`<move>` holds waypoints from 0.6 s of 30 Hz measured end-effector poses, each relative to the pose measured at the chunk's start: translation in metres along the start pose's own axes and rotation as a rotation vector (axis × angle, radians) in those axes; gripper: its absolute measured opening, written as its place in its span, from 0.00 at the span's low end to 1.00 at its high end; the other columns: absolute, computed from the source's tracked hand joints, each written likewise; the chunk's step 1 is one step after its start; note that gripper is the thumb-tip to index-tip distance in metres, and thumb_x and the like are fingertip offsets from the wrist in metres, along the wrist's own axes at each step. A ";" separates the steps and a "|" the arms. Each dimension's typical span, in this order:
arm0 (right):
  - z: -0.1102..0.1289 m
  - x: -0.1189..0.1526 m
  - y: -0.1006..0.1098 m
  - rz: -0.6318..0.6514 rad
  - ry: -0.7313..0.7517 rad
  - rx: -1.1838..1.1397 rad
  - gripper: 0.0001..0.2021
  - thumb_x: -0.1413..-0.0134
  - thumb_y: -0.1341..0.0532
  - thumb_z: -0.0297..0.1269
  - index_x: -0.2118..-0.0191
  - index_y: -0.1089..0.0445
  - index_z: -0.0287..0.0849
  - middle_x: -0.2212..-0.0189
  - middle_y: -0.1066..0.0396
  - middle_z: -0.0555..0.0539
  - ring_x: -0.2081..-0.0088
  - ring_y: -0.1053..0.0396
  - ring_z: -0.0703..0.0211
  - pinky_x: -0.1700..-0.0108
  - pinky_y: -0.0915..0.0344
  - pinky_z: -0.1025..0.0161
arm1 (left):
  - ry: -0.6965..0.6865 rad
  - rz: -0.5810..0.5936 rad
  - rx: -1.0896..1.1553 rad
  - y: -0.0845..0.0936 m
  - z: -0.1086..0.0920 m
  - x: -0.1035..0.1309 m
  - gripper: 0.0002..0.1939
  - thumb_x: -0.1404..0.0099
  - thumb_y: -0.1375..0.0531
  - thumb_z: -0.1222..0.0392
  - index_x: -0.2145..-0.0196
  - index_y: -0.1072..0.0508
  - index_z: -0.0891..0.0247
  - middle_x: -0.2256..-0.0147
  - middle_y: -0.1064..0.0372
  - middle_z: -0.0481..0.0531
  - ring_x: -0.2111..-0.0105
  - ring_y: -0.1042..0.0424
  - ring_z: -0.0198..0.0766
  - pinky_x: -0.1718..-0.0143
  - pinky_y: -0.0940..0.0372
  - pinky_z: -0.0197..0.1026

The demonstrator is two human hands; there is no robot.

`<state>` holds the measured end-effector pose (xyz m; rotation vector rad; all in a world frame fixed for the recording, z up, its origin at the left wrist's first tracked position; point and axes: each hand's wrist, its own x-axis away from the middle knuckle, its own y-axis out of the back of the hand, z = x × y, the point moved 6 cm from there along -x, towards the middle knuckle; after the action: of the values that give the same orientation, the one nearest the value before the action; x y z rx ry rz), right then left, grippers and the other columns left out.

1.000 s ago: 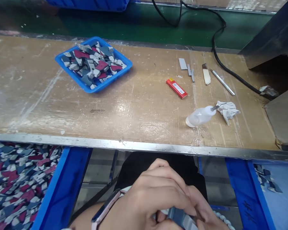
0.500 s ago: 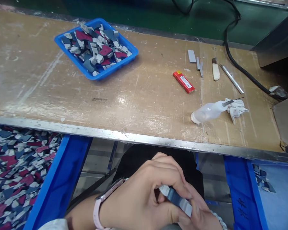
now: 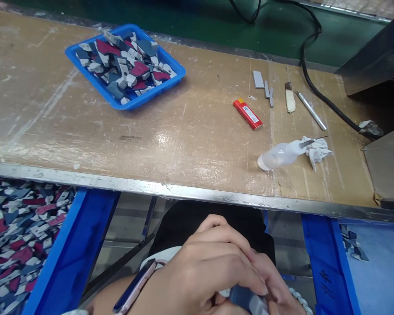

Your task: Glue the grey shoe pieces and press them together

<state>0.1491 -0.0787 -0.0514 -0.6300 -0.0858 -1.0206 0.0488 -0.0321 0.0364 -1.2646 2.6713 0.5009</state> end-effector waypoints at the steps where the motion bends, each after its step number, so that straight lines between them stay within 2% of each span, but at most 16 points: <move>1: 0.006 0.000 -0.001 0.012 0.046 -0.014 0.29 0.60 0.36 0.72 0.77 0.34 0.47 0.78 0.40 0.50 0.73 0.36 0.55 0.62 0.33 0.56 | -0.008 -0.010 0.004 0.000 0.000 -0.001 0.05 0.31 0.40 0.70 0.59 0.28 0.64 0.60 0.20 0.51 0.55 0.24 0.39 0.48 0.35 0.44; 3: 0.019 0.000 -0.003 0.005 0.109 -0.040 0.25 0.55 0.35 0.66 0.75 0.35 0.46 0.78 0.40 0.51 0.73 0.38 0.57 0.63 0.37 0.58 | -0.036 -0.021 0.016 0.000 0.001 -0.002 0.03 0.28 0.42 0.68 0.59 0.28 0.64 0.60 0.20 0.51 0.56 0.24 0.38 0.49 0.35 0.43; 5: 0.026 -0.001 -0.005 -0.015 0.107 -0.064 0.24 0.54 0.33 0.63 0.74 0.35 0.46 0.78 0.41 0.51 0.72 0.38 0.57 0.63 0.39 0.58 | -0.066 -0.027 0.017 0.001 0.003 -0.003 0.05 0.25 0.44 0.64 0.60 0.28 0.64 0.62 0.20 0.51 0.56 0.24 0.37 0.49 0.35 0.43; 10: 0.026 -0.003 0.000 -0.089 0.152 -0.091 0.27 0.61 0.30 0.63 0.77 0.38 0.46 0.78 0.43 0.52 0.73 0.41 0.58 0.66 0.42 0.60 | -0.102 0.000 0.016 0.002 0.006 -0.003 0.13 0.24 0.45 0.53 0.59 0.28 0.64 0.64 0.20 0.52 0.58 0.23 0.38 0.50 0.35 0.43; 13: 0.027 -0.003 0.001 -0.063 0.161 -0.029 0.24 0.57 0.30 0.58 0.77 0.39 0.46 0.79 0.44 0.53 0.73 0.43 0.59 0.65 0.44 0.60 | -0.136 0.011 0.011 0.003 0.002 -0.005 0.13 0.23 0.46 0.54 0.59 0.28 0.65 0.63 0.19 0.52 0.58 0.23 0.37 0.50 0.36 0.41; 15: 0.031 -0.003 0.001 -0.034 0.163 0.006 0.24 0.53 0.32 0.58 0.78 0.41 0.46 0.79 0.46 0.53 0.73 0.45 0.59 0.65 0.45 0.60 | -0.139 0.027 -0.005 0.003 -0.001 -0.007 0.11 0.24 0.45 0.56 0.58 0.28 0.65 0.62 0.19 0.51 0.56 0.23 0.37 0.48 0.37 0.41; 18: 0.037 -0.007 0.001 0.021 0.165 0.025 0.26 0.50 0.35 0.60 0.79 0.44 0.46 0.79 0.48 0.53 0.74 0.47 0.60 0.66 0.46 0.60 | -0.094 0.066 -0.067 0.003 0.001 -0.005 0.09 0.26 0.42 0.56 0.56 0.26 0.64 0.58 0.19 0.50 0.48 0.26 0.40 0.40 0.43 0.42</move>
<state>0.1541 -0.0533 -0.0238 -0.5211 0.0526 -1.0456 0.0501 -0.0262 0.0370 -1.1421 2.6452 0.6468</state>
